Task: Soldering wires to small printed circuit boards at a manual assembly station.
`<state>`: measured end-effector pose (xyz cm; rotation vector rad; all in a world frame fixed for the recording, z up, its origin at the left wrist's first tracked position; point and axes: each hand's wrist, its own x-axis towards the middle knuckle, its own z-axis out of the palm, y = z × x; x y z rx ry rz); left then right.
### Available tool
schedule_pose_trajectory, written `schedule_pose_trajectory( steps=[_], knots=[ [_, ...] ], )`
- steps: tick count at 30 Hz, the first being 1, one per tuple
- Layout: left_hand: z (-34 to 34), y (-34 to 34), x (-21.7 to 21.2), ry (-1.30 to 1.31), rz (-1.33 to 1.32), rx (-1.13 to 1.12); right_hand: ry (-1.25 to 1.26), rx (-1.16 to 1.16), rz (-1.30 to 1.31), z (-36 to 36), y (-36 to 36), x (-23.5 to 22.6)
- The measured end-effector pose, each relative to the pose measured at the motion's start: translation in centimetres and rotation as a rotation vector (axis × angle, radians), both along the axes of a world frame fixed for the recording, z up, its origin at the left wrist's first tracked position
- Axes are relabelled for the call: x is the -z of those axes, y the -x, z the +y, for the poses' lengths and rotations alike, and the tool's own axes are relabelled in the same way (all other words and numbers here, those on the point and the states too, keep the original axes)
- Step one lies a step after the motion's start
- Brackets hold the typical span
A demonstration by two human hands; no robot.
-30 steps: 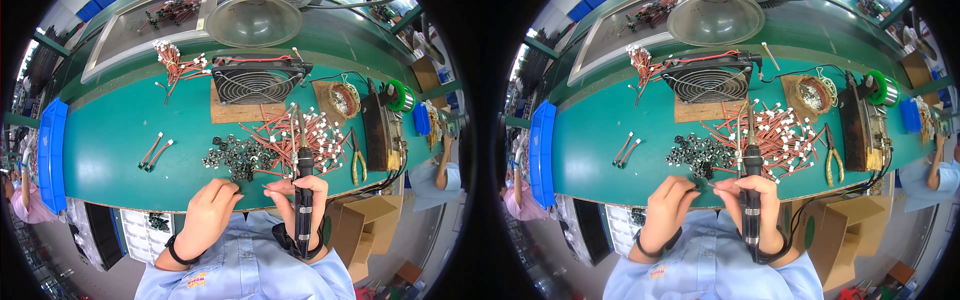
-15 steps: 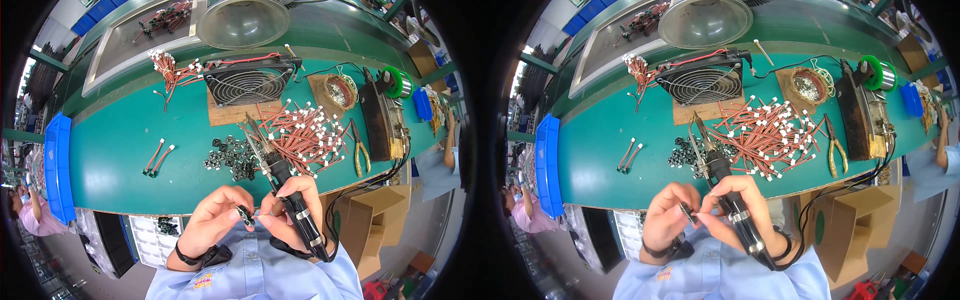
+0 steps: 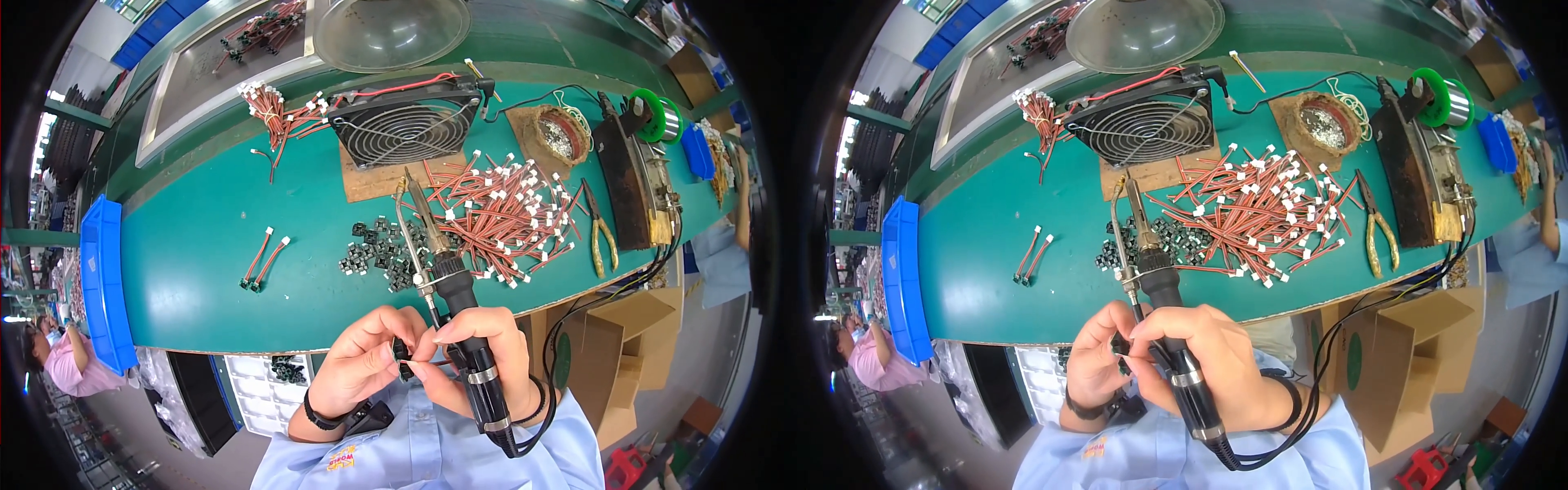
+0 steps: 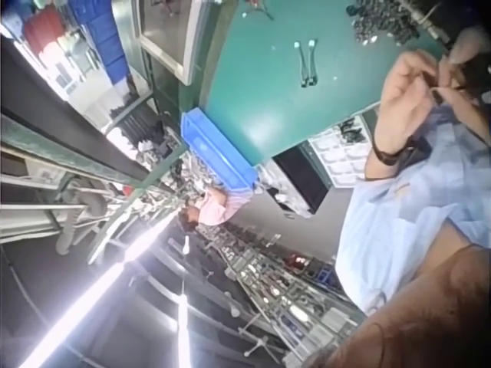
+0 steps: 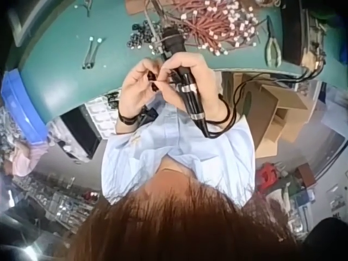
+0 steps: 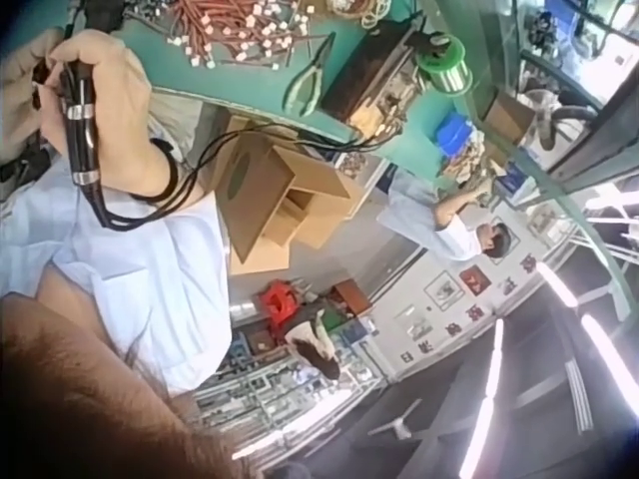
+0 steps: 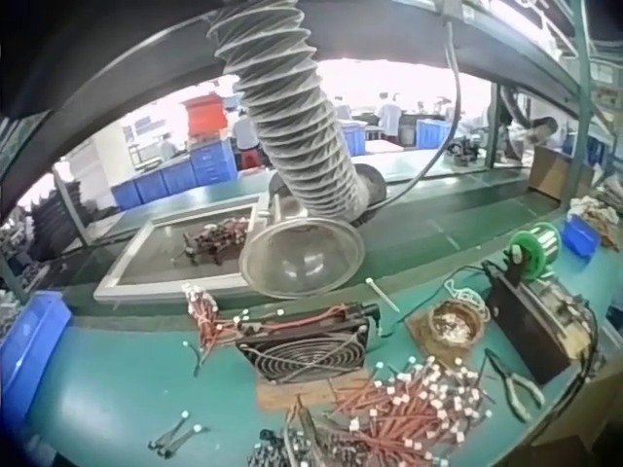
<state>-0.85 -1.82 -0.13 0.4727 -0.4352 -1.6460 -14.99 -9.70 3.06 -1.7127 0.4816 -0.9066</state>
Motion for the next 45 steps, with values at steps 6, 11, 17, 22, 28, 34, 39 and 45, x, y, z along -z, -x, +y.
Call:
schedule_pose_trajectory(
  steps=[6,11,17,22,28,34,39,45],
  knots=[
    [0.11,-0.01,0.31,-0.004,-0.010,0.007,-0.004,0.019,-0.013,0.08,-0.04,0.14],
    [0.22,-0.06,0.34,-0.025,-0.021,-0.003,-0.015,0.013,-0.031,-0.26,-0.17,0.07],
    [0.15,0.11,0.12,-0.037,-0.061,-0.035,-0.055,0.004,-0.042,-0.36,-0.13,0.19],
    [0.23,0.04,0.22,-0.039,-0.078,-0.027,-0.088,-0.012,-0.052,-0.45,-0.09,0.26],
    [0.15,0.22,0.07,-0.043,-0.067,-0.032,-0.090,-0.014,-0.037,-0.50,0.05,0.03],
    [0.06,0.34,-0.06,-0.047,-0.060,-0.039,-0.092,-0.026,-0.036,-0.54,0.12,0.05],
    [0.20,0.18,0.25,-0.039,-0.065,-0.027,-0.086,-0.027,-0.031,-0.59,0.19,0.18],
    [0.01,0.30,0.07,-0.029,-0.073,-0.034,-0.083,-0.022,-0.025,-0.66,0.20,0.02]
  ],
)
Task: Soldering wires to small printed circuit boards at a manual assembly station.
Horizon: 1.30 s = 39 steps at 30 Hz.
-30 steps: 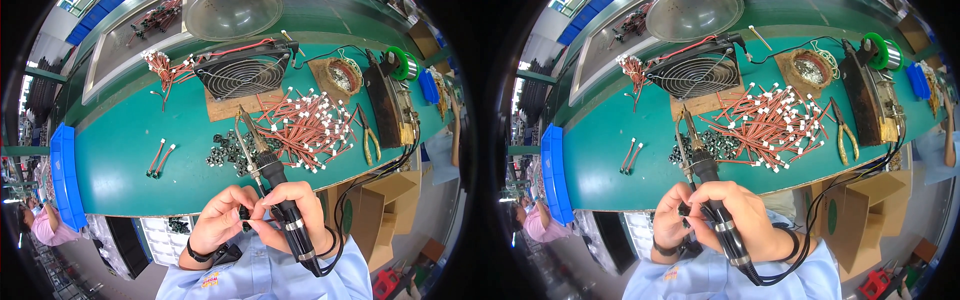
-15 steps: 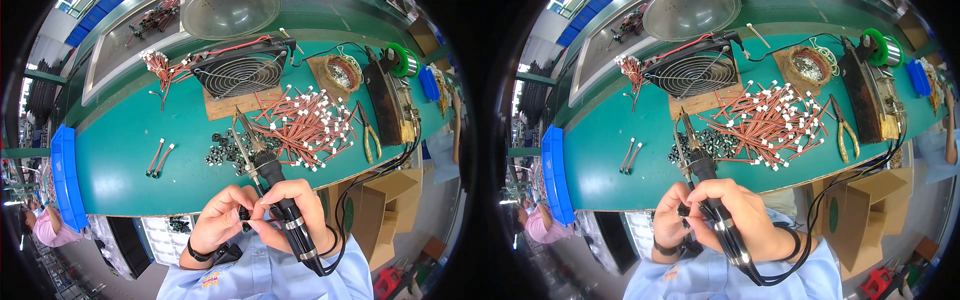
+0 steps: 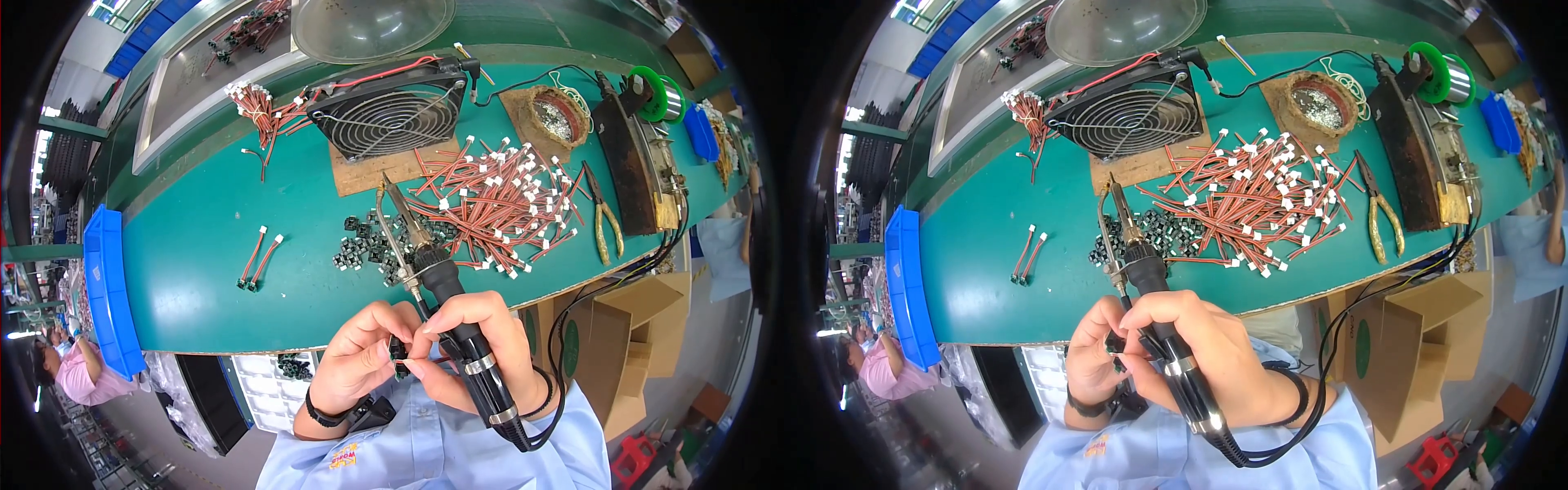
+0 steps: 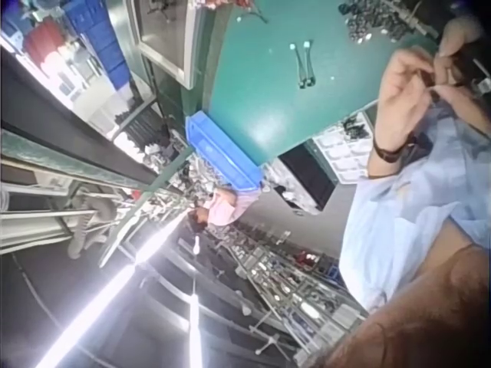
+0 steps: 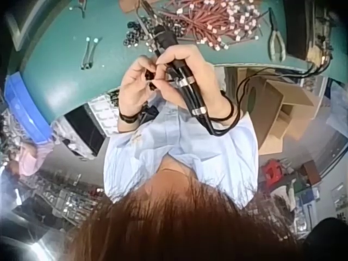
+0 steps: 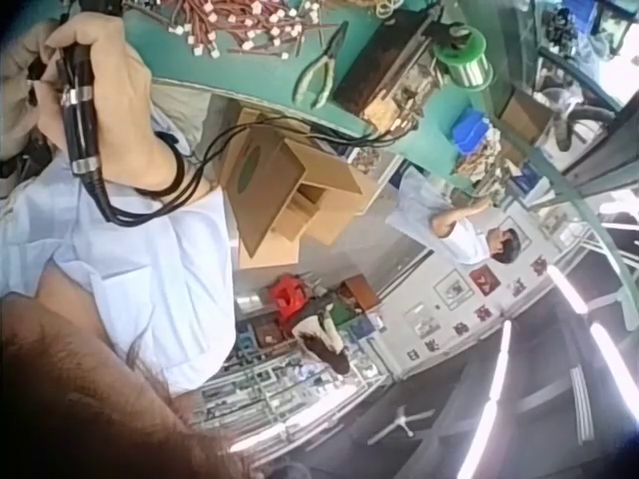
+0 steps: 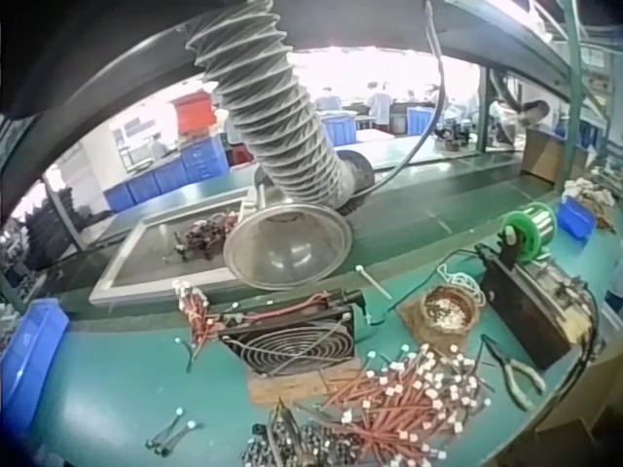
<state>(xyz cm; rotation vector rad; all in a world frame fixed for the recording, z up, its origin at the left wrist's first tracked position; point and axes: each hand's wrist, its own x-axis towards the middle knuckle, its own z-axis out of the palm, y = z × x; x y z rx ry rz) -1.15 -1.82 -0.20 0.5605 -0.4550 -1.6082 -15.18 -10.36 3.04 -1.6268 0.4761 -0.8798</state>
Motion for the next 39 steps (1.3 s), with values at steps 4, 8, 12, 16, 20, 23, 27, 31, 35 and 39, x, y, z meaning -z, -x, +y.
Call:
schedule_pose_trajectory(
  steps=[4,8,12,16,20,23,27,31,35,39],
  knots=[
    [0.1,-0.1,0.0,-0.007,-0.030,-0.007,0.009,0.004,0.005,0.0,0.0,-0.1],
    [0.2,-0.1,0.0,0.001,-0.043,-0.008,0.019,0.011,0.002,0.0,0.0,0.0],
    [0.3,-0.2,0.1,-0.005,-0.059,-0.010,0.008,0.005,0.004,0.0,0.0,0.0],
    [0.2,-0.2,0.1,-0.004,-0.072,-0.024,0.021,-0.001,0.004,-0.1,0.0,0.0],
    [0.3,-0.2,0.0,-0.010,-0.085,-0.026,0.003,-0.008,0.010,-0.2,0.1,-0.2],
    [0.2,-0.2,0.0,0.002,-0.104,-0.033,0.002,-0.004,0.016,-0.1,0.1,-0.1],
    [0.2,-0.7,-0.2,0.016,-0.171,-0.017,-0.017,-0.034,0.054,-0.4,0.3,-0.1],
    [0.2,-1.6,-0.6,0.002,-0.255,0.031,-0.002,-0.019,0.097,-0.6,0.6,0.0],
    [0.2,-1.6,-0.8,0.007,-0.328,0.012,0.096,0.031,0.167,-0.7,0.8,-0.3],
    [0.1,-0.8,-1.4,-0.083,-0.359,-0.073,0.270,0.094,0.226,-0.9,0.6,0.2]
  ],
)
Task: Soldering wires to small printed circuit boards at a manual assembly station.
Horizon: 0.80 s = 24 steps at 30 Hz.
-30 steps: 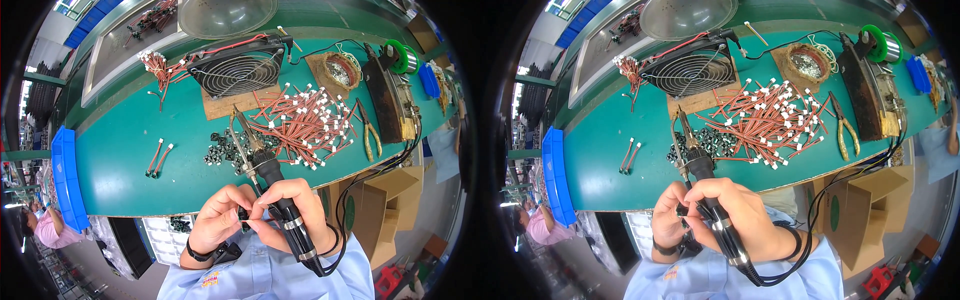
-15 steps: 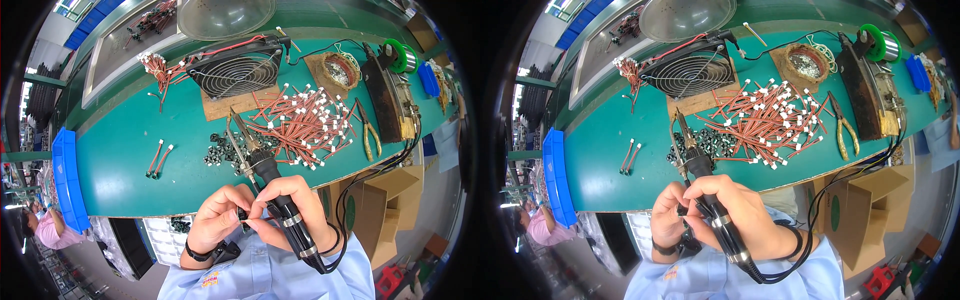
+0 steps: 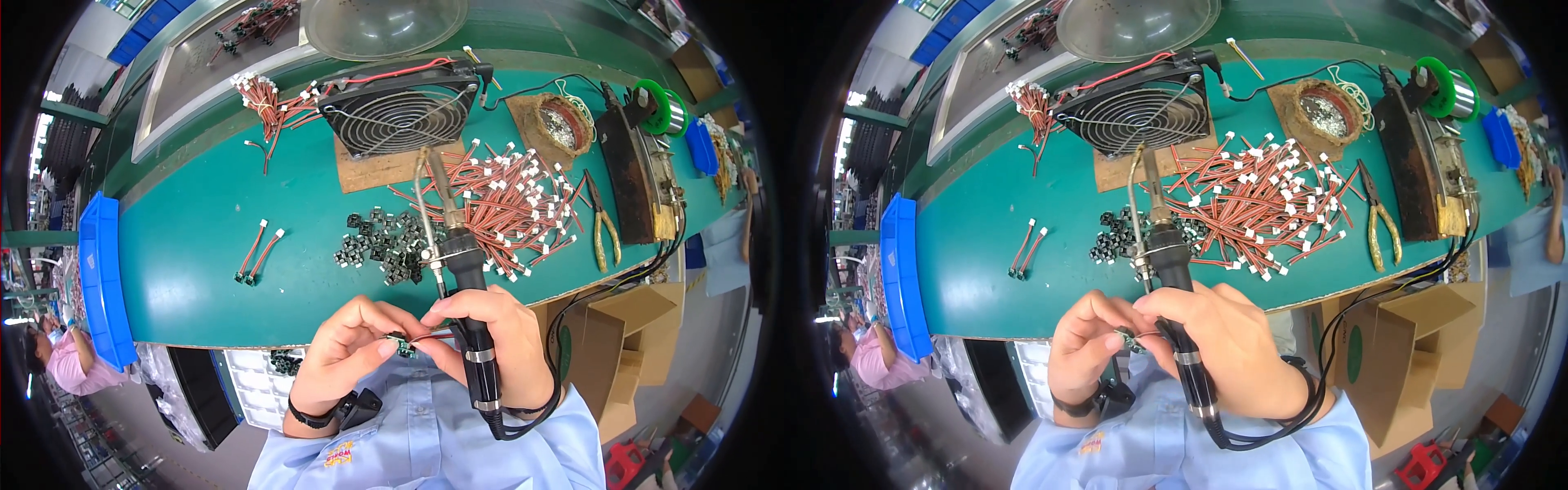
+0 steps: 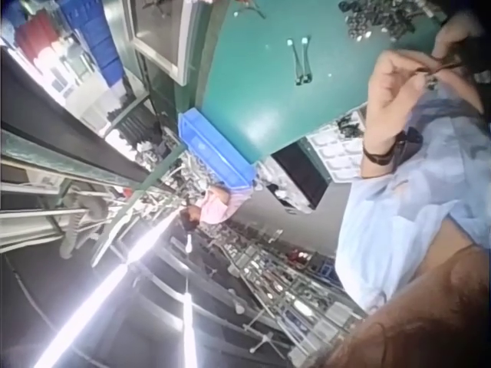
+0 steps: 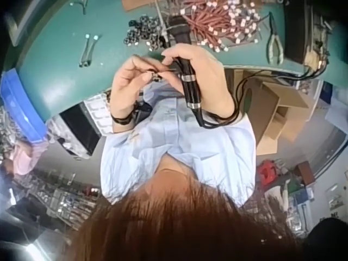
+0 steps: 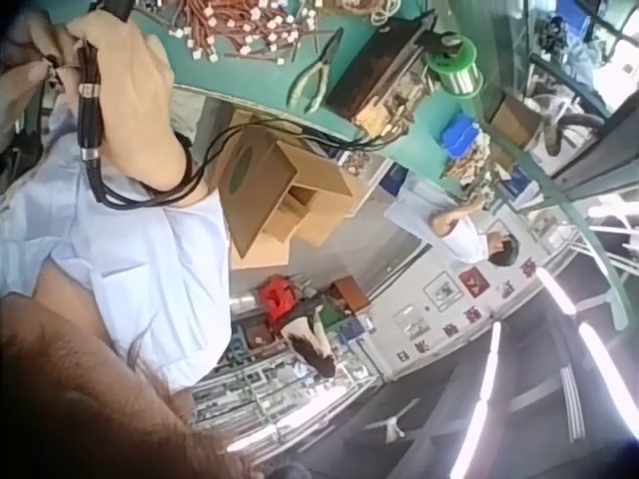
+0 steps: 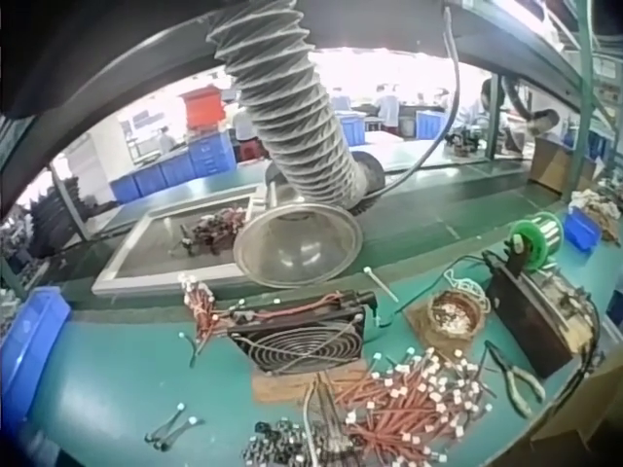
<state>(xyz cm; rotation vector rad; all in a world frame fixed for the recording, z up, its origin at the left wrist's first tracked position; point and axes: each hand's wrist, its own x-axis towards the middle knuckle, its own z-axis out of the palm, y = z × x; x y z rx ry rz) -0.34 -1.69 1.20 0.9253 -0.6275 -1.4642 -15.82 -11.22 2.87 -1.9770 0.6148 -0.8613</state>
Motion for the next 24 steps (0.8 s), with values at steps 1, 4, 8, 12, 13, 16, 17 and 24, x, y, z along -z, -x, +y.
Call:
schedule_pose_trajectory(
  steps=[1,4,8,12,13,16,17,24],
  knots=[
    [0.0,0.1,-0.1,-0.042,-0.004,-0.041,0.004,-0.010,0.003,0.0,-0.1,0.2],
    [0.1,-0.2,0.3,-0.042,-0.007,-0.063,0.192,0.028,0.045,-0.3,0.0,1.1],
    [-0.3,-0.7,0.8,-0.044,-0.043,-0.193,0.302,0.043,0.092,-0.8,1.1,-0.2],
    [-0.9,-0.6,1.3,-0.007,-0.186,-0.347,0.211,0.119,-0.165,1.3,3.0,2.4],
    [-0.9,-0.7,1.4,0.005,-0.254,-0.398,0.215,0.103,-0.166,1.5,3.1,2.4],
    [-0.9,-1.0,1.8,0.019,-0.324,-0.464,0.314,0.011,0.075,1.9,3.3,2.3],
    [-0.9,-1.1,1.9,0.022,-0.361,-0.489,0.317,0.001,0.075,1.9,3.3,2.4],
    [-1.4,-0.9,2.1,0.056,-0.355,-0.512,0.284,-0.049,0.088,2.2,3.1,2.1]
  ],
)
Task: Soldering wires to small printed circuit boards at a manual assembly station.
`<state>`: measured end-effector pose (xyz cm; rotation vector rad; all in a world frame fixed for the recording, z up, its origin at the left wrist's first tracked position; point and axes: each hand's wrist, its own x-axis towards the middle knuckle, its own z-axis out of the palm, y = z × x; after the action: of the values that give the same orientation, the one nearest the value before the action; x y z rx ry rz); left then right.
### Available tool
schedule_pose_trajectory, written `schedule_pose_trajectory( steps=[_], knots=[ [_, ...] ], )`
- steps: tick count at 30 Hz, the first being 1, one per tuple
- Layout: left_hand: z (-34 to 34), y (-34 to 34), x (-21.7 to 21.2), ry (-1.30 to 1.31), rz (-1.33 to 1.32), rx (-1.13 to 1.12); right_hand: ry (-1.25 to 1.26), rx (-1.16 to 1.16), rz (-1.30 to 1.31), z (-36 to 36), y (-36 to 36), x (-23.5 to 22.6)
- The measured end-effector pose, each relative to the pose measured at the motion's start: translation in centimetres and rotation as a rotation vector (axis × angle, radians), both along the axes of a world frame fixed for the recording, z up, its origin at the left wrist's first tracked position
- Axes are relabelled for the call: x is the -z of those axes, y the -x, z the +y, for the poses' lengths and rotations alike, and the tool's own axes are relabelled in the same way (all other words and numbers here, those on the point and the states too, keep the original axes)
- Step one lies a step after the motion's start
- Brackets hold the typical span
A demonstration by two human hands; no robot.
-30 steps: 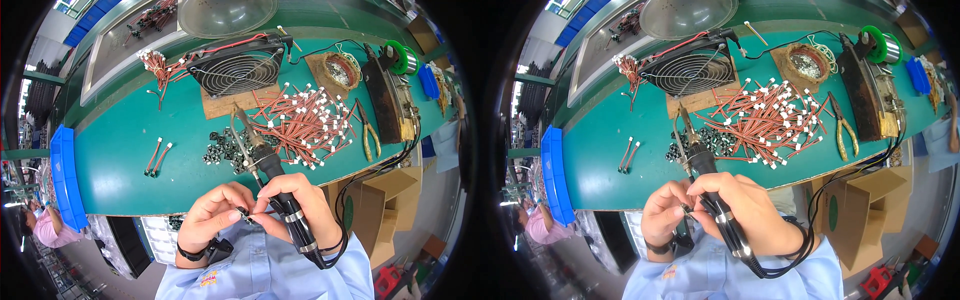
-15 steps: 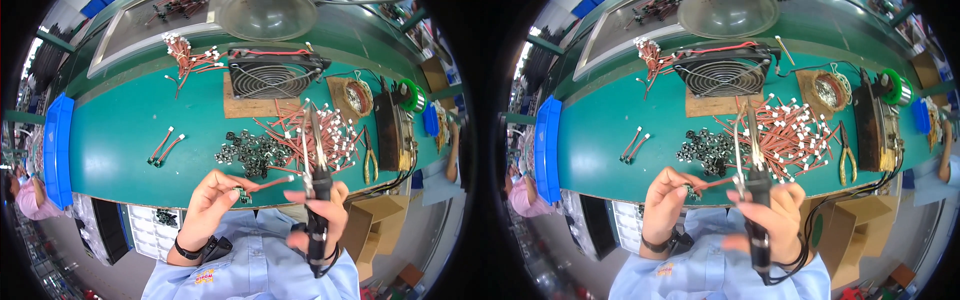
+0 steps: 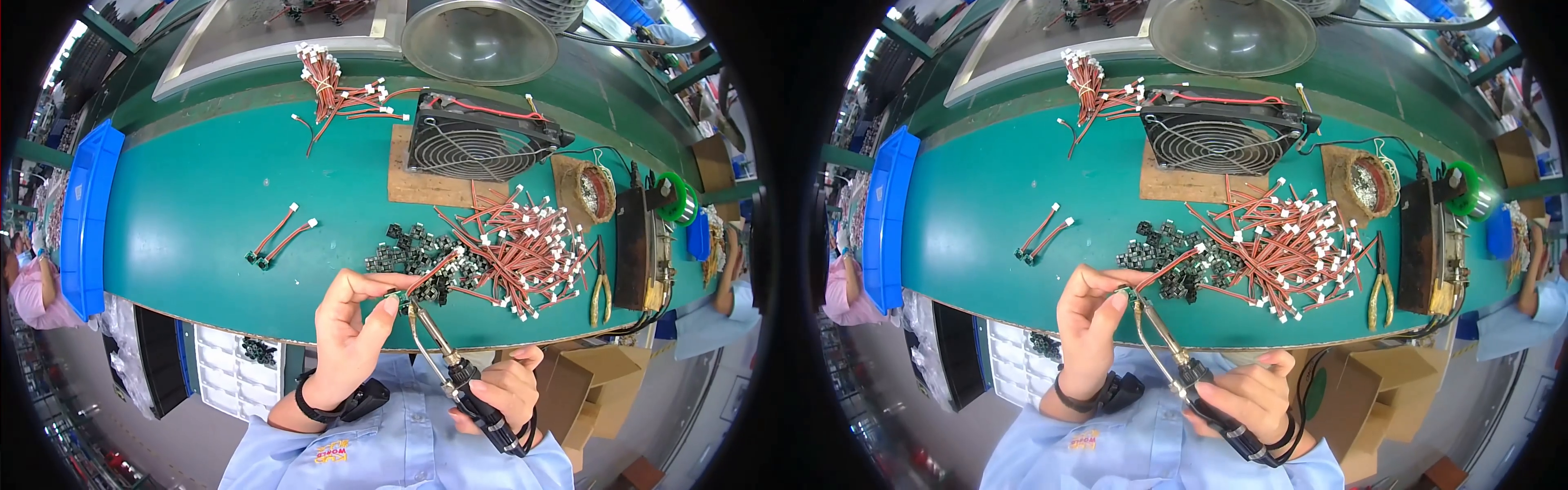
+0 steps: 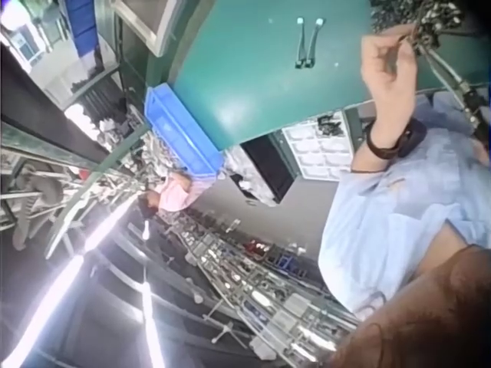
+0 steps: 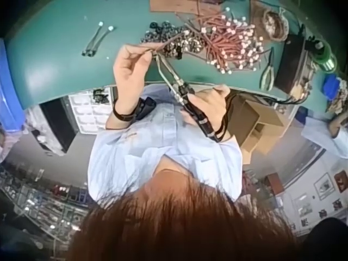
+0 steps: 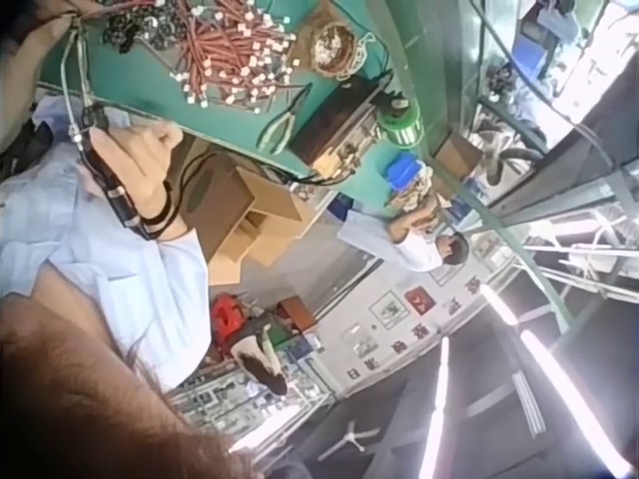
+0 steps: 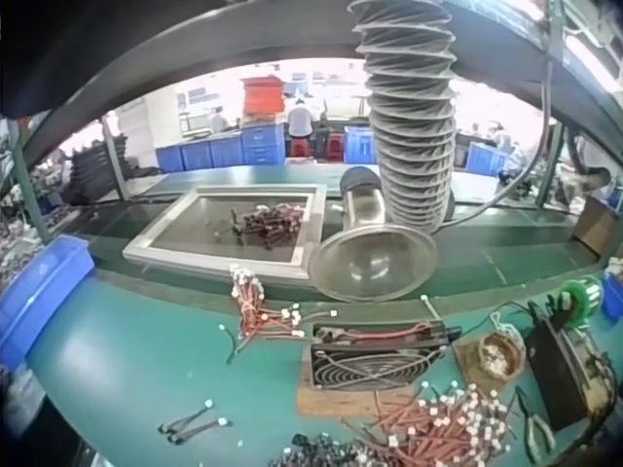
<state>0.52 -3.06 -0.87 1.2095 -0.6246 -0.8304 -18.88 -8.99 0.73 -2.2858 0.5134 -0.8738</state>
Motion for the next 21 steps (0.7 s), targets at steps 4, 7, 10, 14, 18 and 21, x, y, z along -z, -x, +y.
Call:
schedule_pose_trajectory(
  steps=[4,7,10,14,18,21],
  knots=[
    [-0.04,0.14,-0.02,0.011,-0.009,0.000,-0.007,-0.005,0.003,-0.11,-0.09,-0.01],
    [-0.01,0.15,0.09,0.016,-0.020,0.001,-0.013,-0.003,0.002,-0.03,-0.01,0.12],
    [0.07,0.16,0.19,0.017,-0.033,0.006,-0.015,-0.005,-0.002,-0.03,0.03,0.15],
    [0.15,0.20,0.08,0.002,-0.042,0.010,-0.015,-0.017,-0.007,-0.15,0.15,0.09],
    [0.18,0.14,0.01,-0.008,-0.056,0.031,-0.013,-0.028,-0.001,-0.31,0.30,0.03],
    [0.13,0.12,-0.21,-0.009,-0.036,0.046,-0.004,-0.036,0.005,-0.37,0.37,0.05]
  ],
)
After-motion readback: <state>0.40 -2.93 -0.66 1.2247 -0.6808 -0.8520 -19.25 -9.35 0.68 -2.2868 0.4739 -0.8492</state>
